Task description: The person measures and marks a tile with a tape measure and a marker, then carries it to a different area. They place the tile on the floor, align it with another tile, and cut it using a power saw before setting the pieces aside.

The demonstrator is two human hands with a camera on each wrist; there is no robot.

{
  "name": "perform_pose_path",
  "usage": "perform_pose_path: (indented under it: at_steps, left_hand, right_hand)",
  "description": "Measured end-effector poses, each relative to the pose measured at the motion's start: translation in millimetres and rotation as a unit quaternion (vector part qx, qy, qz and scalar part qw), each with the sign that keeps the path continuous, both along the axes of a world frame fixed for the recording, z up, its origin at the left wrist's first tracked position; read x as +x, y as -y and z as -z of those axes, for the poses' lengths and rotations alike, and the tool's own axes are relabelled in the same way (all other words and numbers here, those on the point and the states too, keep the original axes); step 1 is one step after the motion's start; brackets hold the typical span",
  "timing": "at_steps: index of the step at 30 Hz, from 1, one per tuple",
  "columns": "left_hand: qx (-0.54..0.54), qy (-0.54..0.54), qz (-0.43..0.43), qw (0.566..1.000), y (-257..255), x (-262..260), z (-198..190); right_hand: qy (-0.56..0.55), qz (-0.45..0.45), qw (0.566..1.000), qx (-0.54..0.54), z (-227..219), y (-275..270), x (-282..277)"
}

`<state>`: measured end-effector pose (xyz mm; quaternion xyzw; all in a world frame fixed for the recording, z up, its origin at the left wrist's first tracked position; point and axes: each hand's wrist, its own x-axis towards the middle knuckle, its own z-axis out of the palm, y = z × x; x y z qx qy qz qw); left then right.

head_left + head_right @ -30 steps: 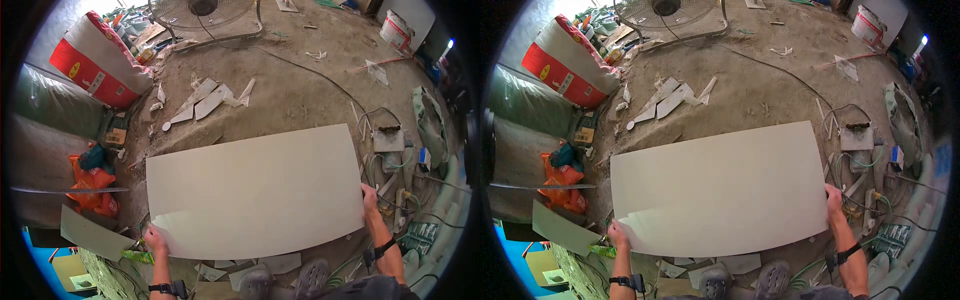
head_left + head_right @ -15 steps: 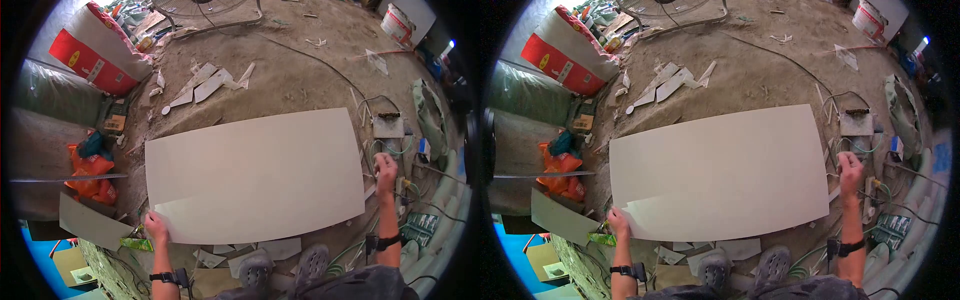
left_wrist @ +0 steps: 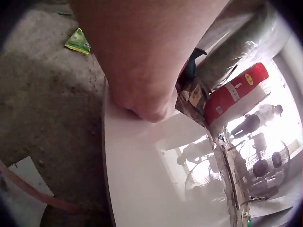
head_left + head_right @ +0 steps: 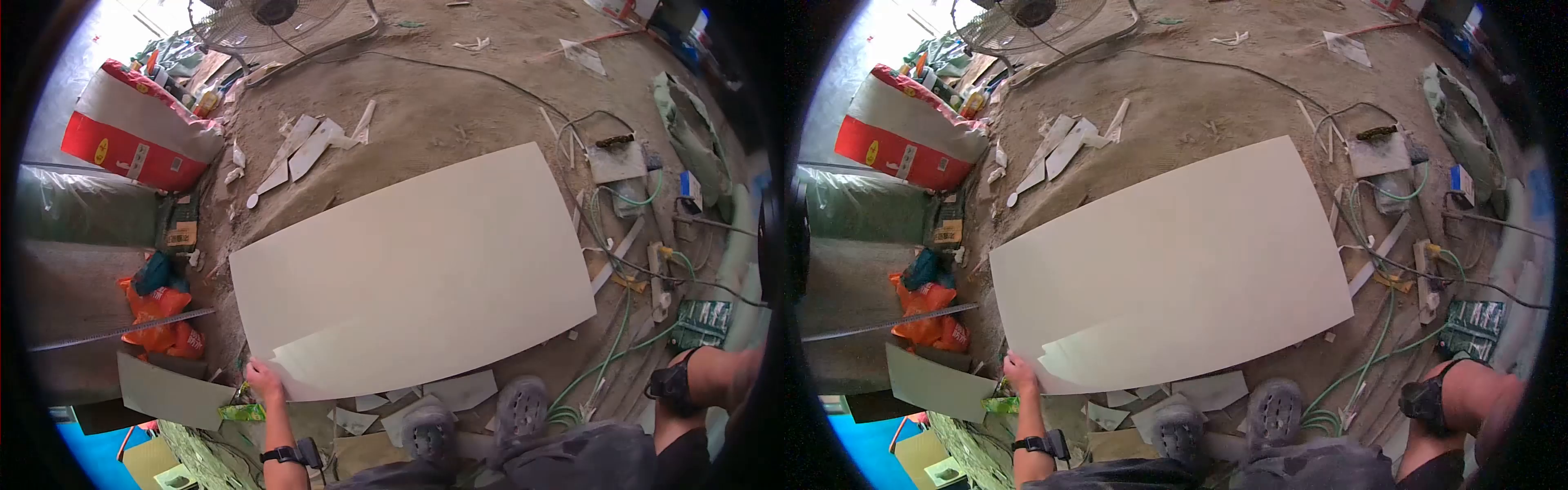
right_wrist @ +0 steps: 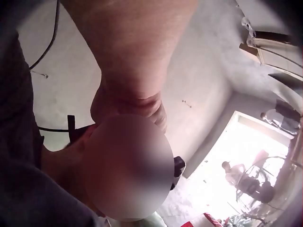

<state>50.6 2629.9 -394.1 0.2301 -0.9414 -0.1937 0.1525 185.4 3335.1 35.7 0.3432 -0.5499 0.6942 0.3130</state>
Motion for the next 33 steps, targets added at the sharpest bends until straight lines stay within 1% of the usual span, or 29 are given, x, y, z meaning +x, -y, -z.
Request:
perform_pose_path:
  at_steps: [1, 3, 4, 5, 6, 7, 8, 11, 12, 14, 16, 17, 18, 24, 26, 29, 31, 33]
  left_hand:
    - [0.005, 0.003, 0.0, 1.0, 2.1, 0.4, 3.4]
    - [-0.012, 0.068, -0.017, 0.997, 2.0, 1.2, -6.2]
    - [-0.012, 0.076, -0.012, 0.997, 0.1, 1.1, -9.3]
    - [-0.003, 0.067, -0.017, 0.998, 5.7, -1.9, 1.8]
    - [-0.02, 0.04, -0.002, 0.999, 20.7, 0.2, 18.3]
    - [-0.041, 0.018, 0.015, 0.999, 35.7, 0.4, 26.1]
    - [-0.041, 0.026, 0.023, 0.999, 41.6, 0.9, 28.4]
    - [0.018, 0.011, 0.0, 1.0, 20.6, 2.8, 16.2]
    - [0.025, 0.01, 0.001, 1.0, 20.3, -1.2, 19.7]
    - [0.007, -0.001, -0.003, 1.0, 25.4, 0.2, 20.7]
    - [0.003, 0.013, -0.002, 1.0, 25.1, 2.2, 24.4]
    - [-0.009, 0.022, -0.008, 1.0, 24.9, 0.3, 18.4]
    - [0.002, 0.027, -0.025, 0.999, 21.3, 0.6, 15.9]
    - [0.041, 0.021, 0.007, 0.999, 15.8, 0.7, 7.9]
    - [0.046, 0.026, -0.002, 0.999, 11.2, 4.7, 10.8]
    - [0.018, 0.023, -0.009, 1.0, 21.8, 1.3, 5.9]
    - [0.009, 0.018, -0.008, 1.0, 25.3, -0.9, 23.7]
    - [-0.027, -0.002, 0.01, 1.0, 30.0, -0.2, 22.6]
  right_hand:
    - [-0.004, 0.002, 1.0, 0.002, -2.9, 0.7, 2.9]
    - [-0.011, 0.006, 1.0, -0.001, -5.8, 0.5, 6.6]
    - [-0.02, 0.005, 1.0, -0.001, -8.1, -0.1, 11.1]
    - [-0.026, 0.007, 1.0, 0.0, -4.8, -1.1, 13.5]
    - [-0.03, 0.007, 1.0, 0.0, -5.1, -1.2, 15.2]
    - [-0.031, 0.011, 0.999, 0.0, -4.9, -2.8, 17.9]
    - [-0.026, 0.016, 1.0, -0.001, -5.9, -3.8, 19.6]
    - [-0.024, 0.023, 0.999, 0.009, -4.6, -7.1, 21.9]
    - [-0.023, 0.027, 0.999, 0.011, -3.3, -6.2, 23.8]
    - [-0.015, 0.04, 0.999, 0.01, -4.7, -6.1, 25.9]
    - [-0.014, 0.049, 0.999, 0.012, -3.7, -5.3, 27.3]
    - [-0.014, 0.051, 0.999, 0.011, -2.3, -5.1, 26.9]
    - [-0.017, 0.05, 0.999, 0.01, -0.6, -4.4, 27.8]
    - [-0.02, 0.058, 0.998, 0.003, 0.9, 0.9, 28.1]
    - [-0.023, 0.057, 0.998, 0.003, 2.3, 2.6, 26.3]
    - [-0.028, 0.054, 0.998, -0.008, 3.7, 4.5, 24.8]
    - [-0.03, 0.05, 0.998, -0.006, 5.1, 6.7, 21.1]
    - [-0.019, 0.063, 0.998, -0.004, 2.8, 9.6, 21.2]
